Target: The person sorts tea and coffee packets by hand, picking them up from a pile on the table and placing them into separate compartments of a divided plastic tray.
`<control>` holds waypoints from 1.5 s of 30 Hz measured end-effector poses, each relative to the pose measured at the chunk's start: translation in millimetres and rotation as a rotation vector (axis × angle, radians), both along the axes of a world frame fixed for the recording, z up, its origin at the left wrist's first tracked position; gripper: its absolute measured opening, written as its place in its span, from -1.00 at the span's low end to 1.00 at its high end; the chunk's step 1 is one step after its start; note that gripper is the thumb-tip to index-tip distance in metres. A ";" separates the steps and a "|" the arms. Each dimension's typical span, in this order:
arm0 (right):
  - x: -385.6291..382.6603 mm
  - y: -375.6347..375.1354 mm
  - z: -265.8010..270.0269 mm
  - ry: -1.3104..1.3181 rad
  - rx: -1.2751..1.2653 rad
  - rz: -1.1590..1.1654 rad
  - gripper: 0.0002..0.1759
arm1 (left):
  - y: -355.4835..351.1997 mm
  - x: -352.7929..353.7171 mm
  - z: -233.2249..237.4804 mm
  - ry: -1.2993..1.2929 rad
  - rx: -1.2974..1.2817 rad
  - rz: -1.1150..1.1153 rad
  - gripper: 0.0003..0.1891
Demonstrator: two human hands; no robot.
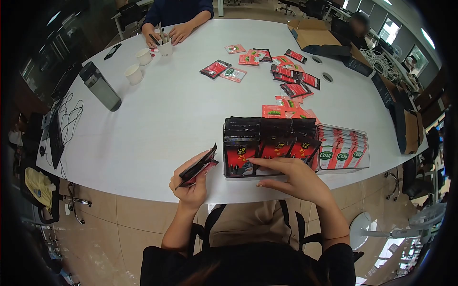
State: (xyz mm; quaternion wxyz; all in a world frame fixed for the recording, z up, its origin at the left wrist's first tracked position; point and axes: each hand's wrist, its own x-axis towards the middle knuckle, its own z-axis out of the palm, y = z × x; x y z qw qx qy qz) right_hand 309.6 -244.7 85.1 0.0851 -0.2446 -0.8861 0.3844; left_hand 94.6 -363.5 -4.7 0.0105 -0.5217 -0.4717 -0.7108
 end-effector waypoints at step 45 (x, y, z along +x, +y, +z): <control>16.3 -60.7 66.0 0.412 0.372 0.218 -0.52 | -9.0 1.3 19.8 0.329 0.201 -0.061 -0.65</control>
